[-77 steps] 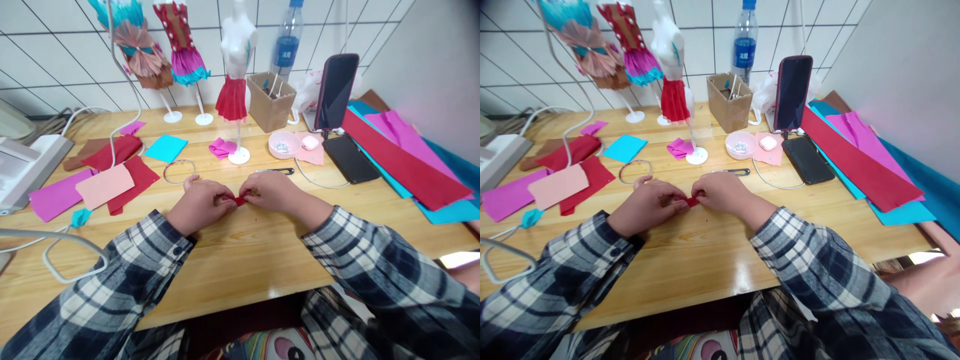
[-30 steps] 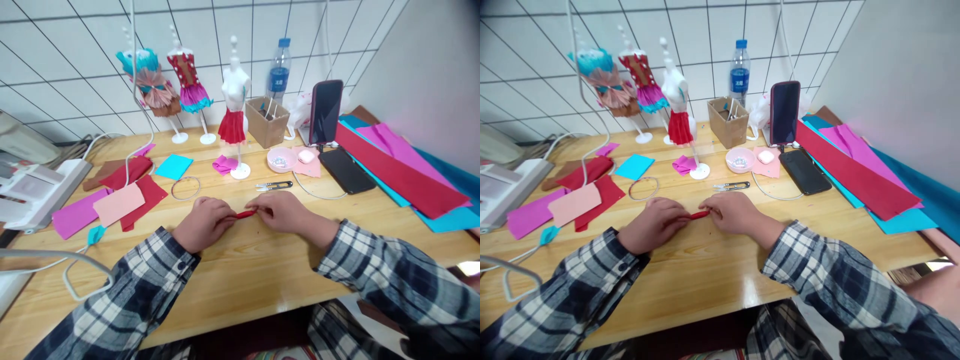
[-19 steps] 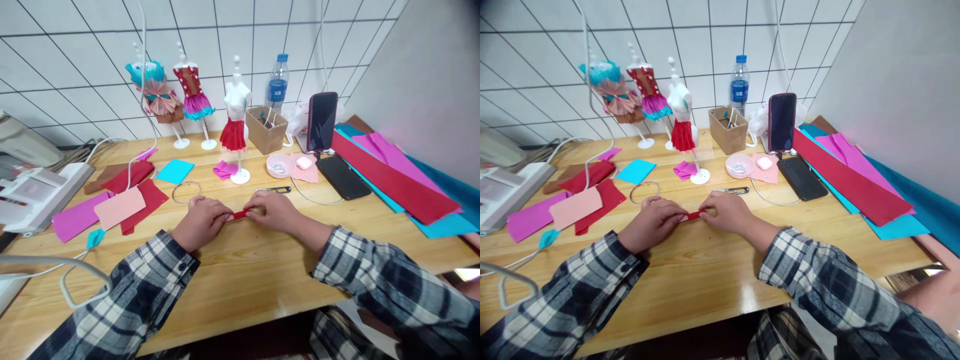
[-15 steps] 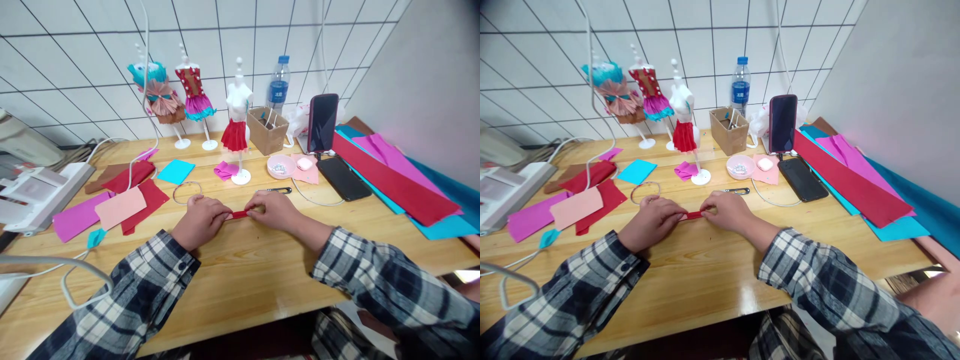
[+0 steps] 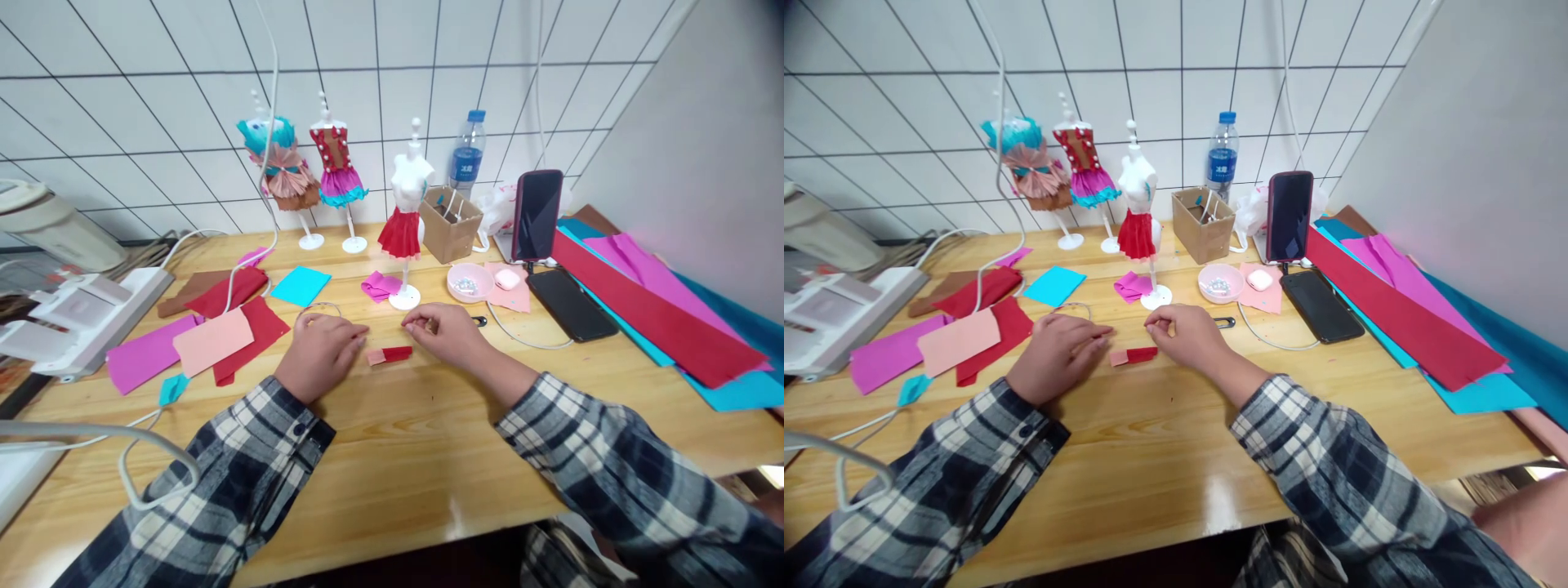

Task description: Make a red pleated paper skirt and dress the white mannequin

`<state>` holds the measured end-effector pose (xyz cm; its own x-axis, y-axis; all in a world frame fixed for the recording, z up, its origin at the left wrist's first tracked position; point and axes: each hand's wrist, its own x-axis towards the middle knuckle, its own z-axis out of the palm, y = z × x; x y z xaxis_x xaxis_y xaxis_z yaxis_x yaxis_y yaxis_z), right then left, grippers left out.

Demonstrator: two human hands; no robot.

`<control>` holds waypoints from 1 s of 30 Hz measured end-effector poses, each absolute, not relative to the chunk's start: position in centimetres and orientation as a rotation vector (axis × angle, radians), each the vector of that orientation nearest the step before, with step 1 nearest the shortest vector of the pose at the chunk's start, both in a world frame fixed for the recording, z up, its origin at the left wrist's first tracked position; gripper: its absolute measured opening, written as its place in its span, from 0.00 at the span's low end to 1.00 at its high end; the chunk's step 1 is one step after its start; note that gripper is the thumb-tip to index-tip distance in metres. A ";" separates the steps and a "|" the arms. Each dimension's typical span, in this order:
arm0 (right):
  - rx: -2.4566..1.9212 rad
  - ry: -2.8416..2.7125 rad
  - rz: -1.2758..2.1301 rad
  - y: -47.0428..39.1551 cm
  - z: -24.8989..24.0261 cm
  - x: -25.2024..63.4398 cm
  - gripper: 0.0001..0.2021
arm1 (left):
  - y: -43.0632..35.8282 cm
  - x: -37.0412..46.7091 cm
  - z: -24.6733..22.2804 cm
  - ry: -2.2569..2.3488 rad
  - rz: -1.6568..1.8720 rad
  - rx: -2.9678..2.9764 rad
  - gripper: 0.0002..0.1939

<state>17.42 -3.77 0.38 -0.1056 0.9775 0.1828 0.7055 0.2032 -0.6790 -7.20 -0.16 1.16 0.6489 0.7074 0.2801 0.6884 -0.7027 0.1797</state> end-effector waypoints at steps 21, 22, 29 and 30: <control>-1.334 -2.071 0.353 -4.8 0.0 19.5 0.10 | 2.7 -12.9 1.6 1.467 0.319 2.706 0.16; -1.316 -2.046 0.314 -4.9 0.1 19.3 0.10 | 2.1 -12.5 1.8 1.492 0.426 2.624 0.15; -1.187 -1.844 0.387 -7.7 1.8 16.5 0.15 | -4.2 -7.2 1.8 1.088 0.934 2.386 0.07; -1.178 -1.798 0.491 -8.2 1.9 16.0 0.19 | -4.9 -6.6 1.7 1.028 0.958 2.376 0.06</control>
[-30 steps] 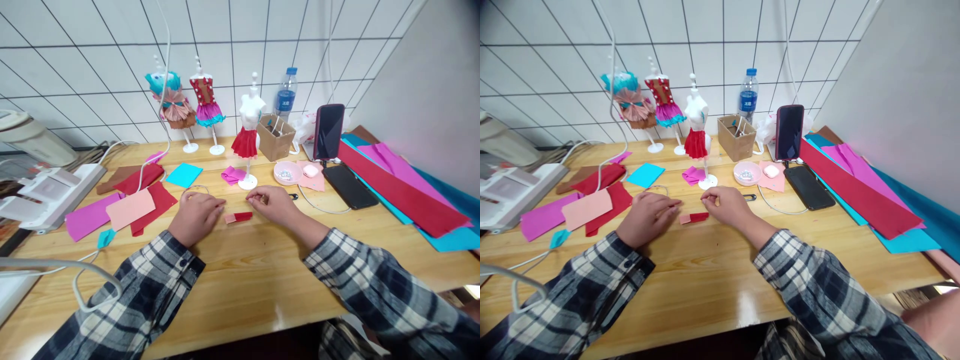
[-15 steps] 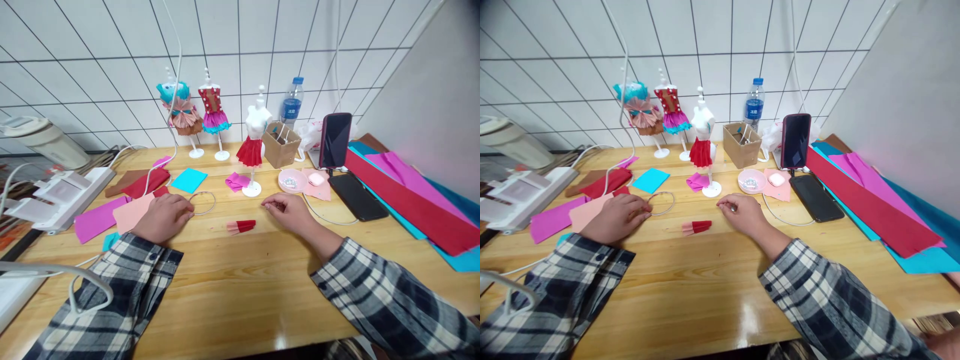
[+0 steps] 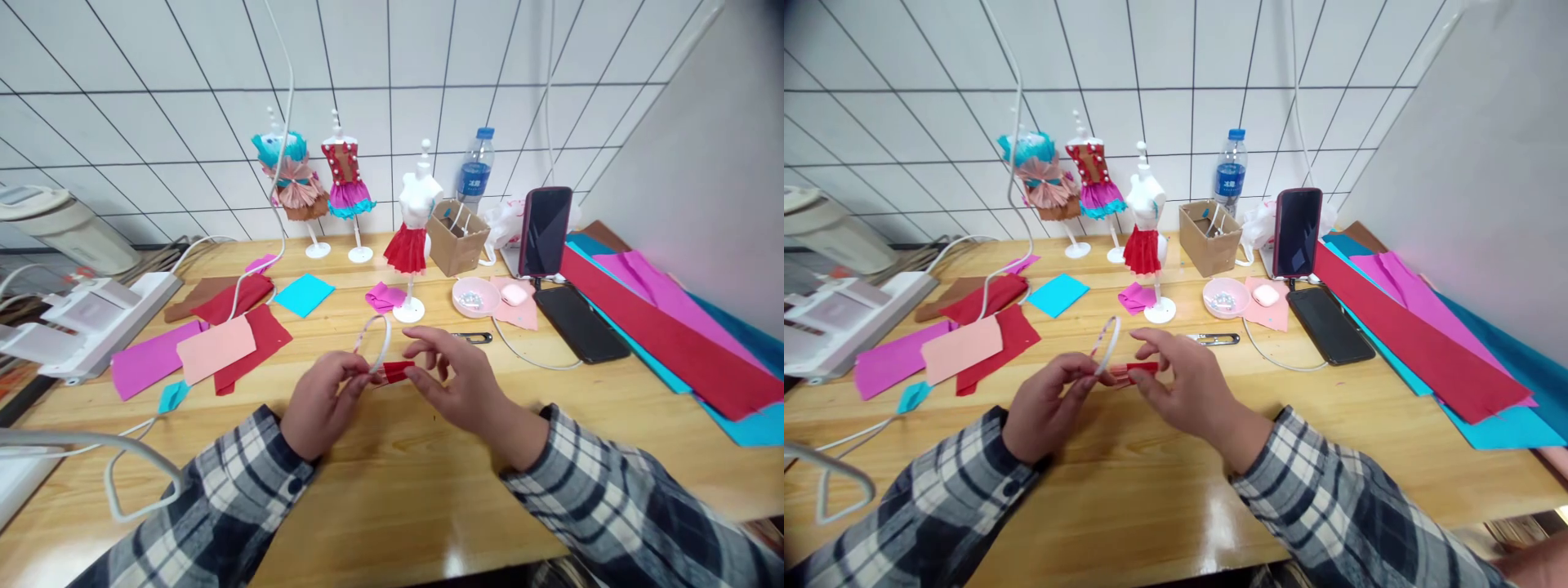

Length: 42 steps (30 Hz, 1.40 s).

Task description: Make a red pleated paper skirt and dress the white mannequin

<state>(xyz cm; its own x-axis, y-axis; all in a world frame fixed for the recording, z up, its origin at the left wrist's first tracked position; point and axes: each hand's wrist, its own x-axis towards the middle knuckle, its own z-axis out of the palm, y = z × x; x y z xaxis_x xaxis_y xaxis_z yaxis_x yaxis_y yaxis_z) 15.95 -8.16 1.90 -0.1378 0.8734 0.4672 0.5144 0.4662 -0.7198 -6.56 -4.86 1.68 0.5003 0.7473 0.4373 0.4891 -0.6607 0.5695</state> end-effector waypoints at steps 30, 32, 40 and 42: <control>-1.079 -1.650 0.832 -9.1 1.6 13.9 0.06 | -5.9 -5.3 1.6 0.719 0.903 2.843 0.08; -1.063 -1.640 0.873 -9.1 1.5 13.9 0.07 | -6.0 -5.2 1.7 0.744 0.877 2.865 0.07; -1.169 -1.614 0.777 -9.2 0.8 13.9 0.20 | -6.4 -5.2 1.8 0.861 0.893 2.865 0.05; -1.163 -1.640 0.732 -9.3 0.9 13.9 0.15 | -6.4 -5.3 1.6 0.895 0.881 2.855 0.05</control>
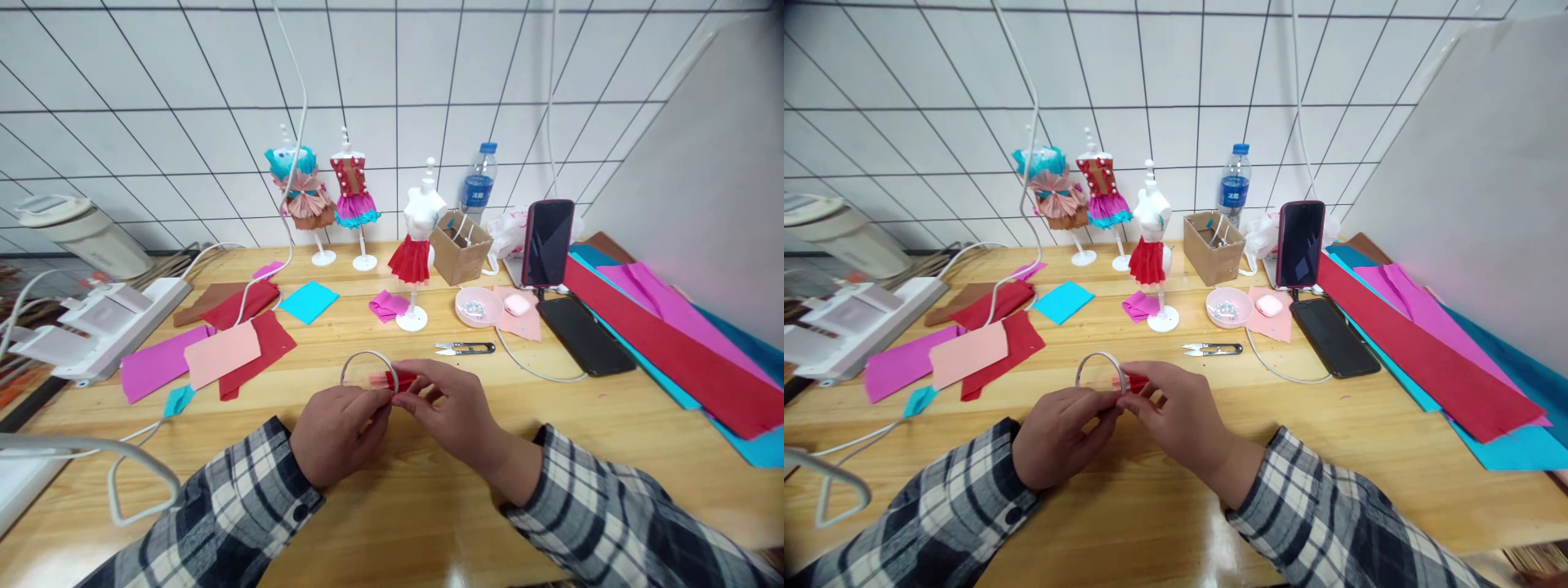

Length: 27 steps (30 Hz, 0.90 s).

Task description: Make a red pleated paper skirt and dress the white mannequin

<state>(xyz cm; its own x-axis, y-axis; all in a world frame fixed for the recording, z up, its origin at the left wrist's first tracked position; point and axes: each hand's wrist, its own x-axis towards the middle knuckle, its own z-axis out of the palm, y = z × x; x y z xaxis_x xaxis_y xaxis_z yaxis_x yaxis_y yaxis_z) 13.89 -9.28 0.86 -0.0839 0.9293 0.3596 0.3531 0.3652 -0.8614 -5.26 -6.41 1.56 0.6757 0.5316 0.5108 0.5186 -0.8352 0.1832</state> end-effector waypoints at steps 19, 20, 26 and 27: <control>-1.112 -1.735 0.700 -9.1 1.0 14.2 0.05 | -6.2 -5.4 2.0 0.807 0.868 3.050 0.04; -1.135 -1.714 0.698 -9.1 1.0 14.2 0.07 | -6.1 -5.5 2.0 0.803 0.872 3.054 0.04; -1.127 -1.674 0.695 -9.2 0.8 14.0 0.12 | -6.1 -5.5 1.9 0.795 0.905 3.062 0.05; -1.118 -1.666 0.715 -9.2 0.8 14.0 0.11 | -6.1 -5.5 1.9 0.792 0.911 3.062 0.05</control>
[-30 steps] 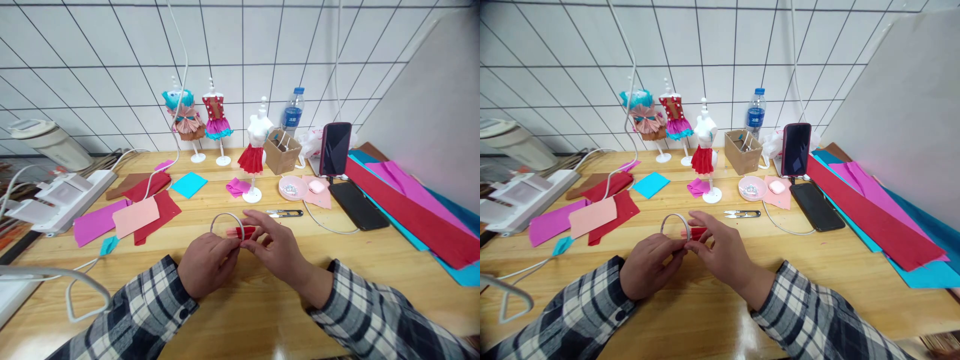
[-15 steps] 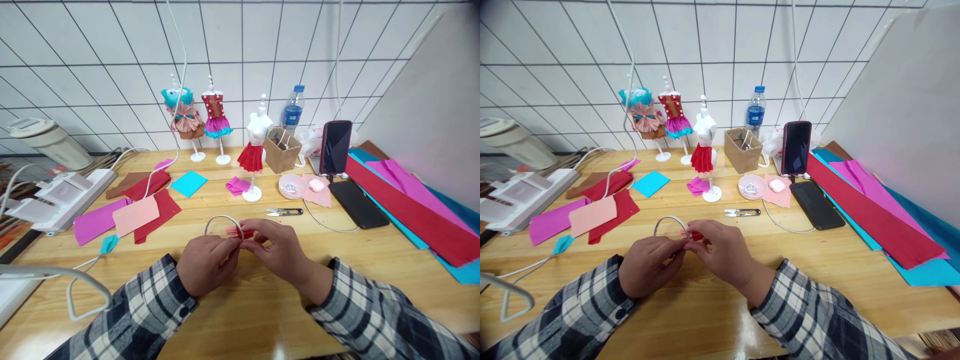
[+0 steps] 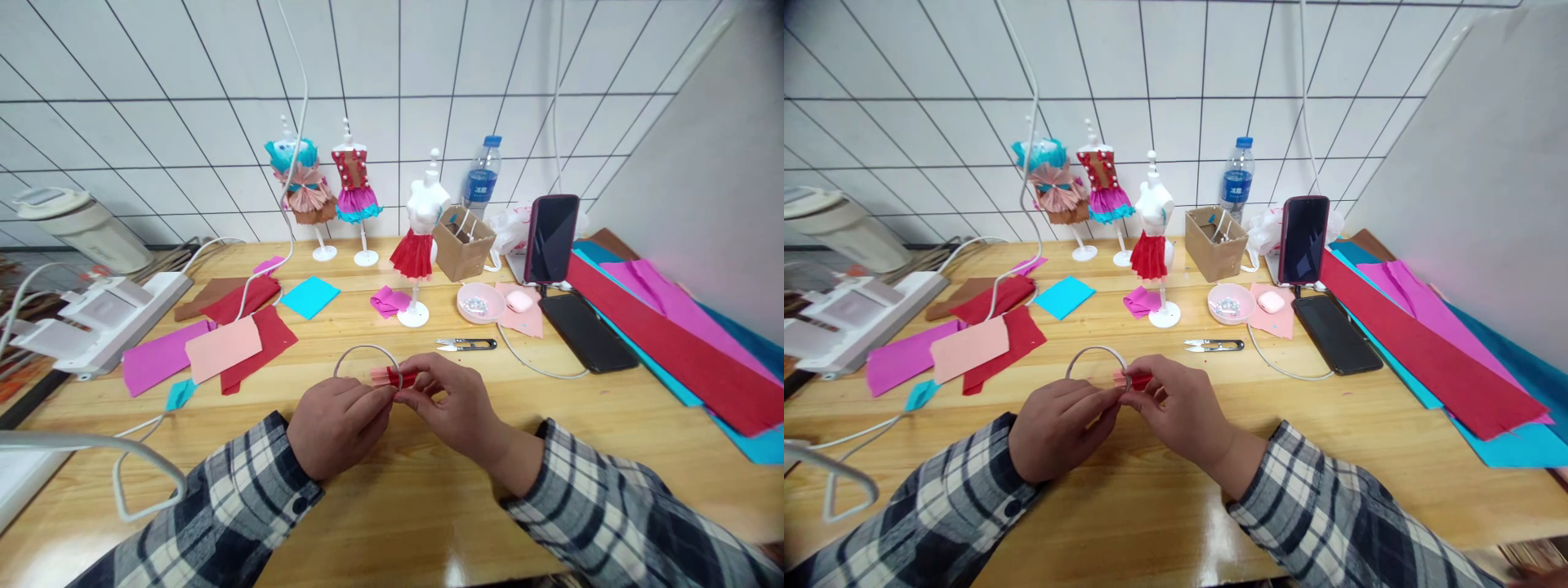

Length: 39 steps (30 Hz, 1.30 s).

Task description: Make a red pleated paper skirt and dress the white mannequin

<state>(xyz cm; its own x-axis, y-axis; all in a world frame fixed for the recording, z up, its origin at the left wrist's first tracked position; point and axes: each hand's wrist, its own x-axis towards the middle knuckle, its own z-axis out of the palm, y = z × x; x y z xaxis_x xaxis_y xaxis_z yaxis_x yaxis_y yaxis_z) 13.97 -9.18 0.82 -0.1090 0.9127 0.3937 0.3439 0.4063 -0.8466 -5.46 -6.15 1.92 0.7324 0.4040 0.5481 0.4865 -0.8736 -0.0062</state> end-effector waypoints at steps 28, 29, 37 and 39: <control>-0.611 -2.081 0.038 -10.2 2.1 14.6 0.04 | -7.8 -4.7 3.4 -1.269 -1.263 -2.976 0.10; -0.558 -2.095 -0.008 -10.4 2.4 14.7 0.04 | -7.5 -5.1 3.5 -1.405 -1.299 -2.961 0.11; -1.110 -1.495 0.919 -9.3 2.0 14.4 0.15 | 0.8 -11.1 1.9 -1.367 -0.787 -2.601 0.14; -1.197 -1.326 1.155 -8.6 1.8 14.6 0.18 | 1.7 -11.7 1.0 -1.393 -0.570 -2.627 0.15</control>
<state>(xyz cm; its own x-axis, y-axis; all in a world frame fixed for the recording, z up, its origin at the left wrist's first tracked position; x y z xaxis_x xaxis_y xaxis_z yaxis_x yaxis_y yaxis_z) 14.58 -8.59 1.77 -0.0449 0.9970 0.0625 0.0748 0.0657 -0.9950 -11.67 1.66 1.04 0.5073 0.7746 0.3776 0.8173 -0.5714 0.0744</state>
